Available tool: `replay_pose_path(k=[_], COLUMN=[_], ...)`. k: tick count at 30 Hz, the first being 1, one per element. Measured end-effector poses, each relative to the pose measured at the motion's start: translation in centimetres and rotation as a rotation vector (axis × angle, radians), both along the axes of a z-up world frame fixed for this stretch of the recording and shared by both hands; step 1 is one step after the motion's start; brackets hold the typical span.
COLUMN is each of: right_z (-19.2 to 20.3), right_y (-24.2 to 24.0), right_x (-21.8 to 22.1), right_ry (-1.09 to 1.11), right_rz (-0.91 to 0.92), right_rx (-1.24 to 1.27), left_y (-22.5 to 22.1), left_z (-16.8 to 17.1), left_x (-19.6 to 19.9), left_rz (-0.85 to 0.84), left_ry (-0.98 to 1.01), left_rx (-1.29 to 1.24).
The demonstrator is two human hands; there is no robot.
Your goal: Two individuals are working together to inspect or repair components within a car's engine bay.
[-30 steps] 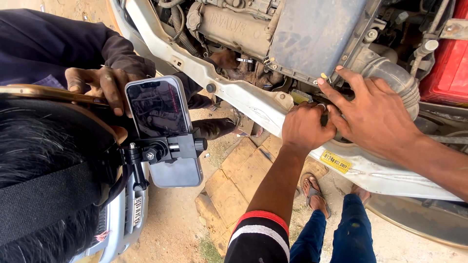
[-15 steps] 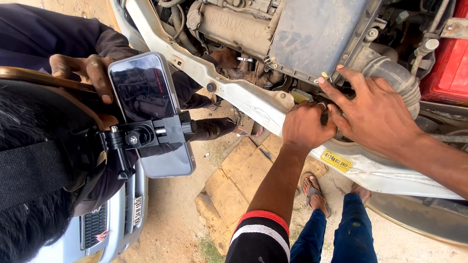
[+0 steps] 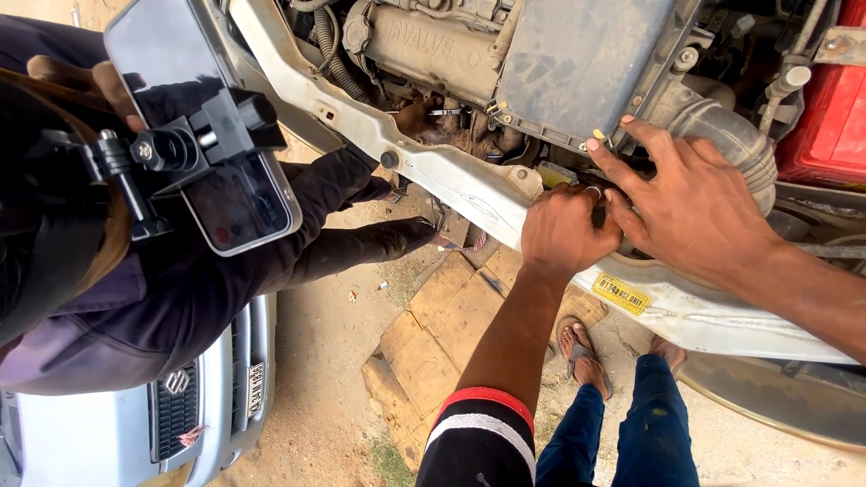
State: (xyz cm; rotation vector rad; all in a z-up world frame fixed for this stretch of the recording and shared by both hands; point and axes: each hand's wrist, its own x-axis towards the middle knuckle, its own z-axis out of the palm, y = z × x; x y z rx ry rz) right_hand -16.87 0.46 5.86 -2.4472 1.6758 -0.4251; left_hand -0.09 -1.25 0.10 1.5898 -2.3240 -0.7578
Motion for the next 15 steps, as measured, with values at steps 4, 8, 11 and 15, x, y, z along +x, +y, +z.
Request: replay_pose_path(k=[4,8,11,15], right_z=[-0.09,-0.02,-0.2,-0.39], right_y=[0.01,-0.06,-0.02,-0.05], right_x=[-0.04,-0.03,-0.07,-0.14], right_ry=[0.015,0.016,0.032,0.049], right_rz=[0.003,0.004,0.006,0.011], right_rx=[-0.001,-0.002,0.017,0.021], left_y=[0.12,0.05,0.03,0.03], left_z=[-0.09,0.11,0.2,0.27], left_x=[-0.04,-0.03,-0.09,-0.17], left_rz=[0.014,0.015,0.022,0.029], left_ry=[0.001,0.016,0.007,-0.006], left_rx=[0.006,-0.002,0.024,0.041])
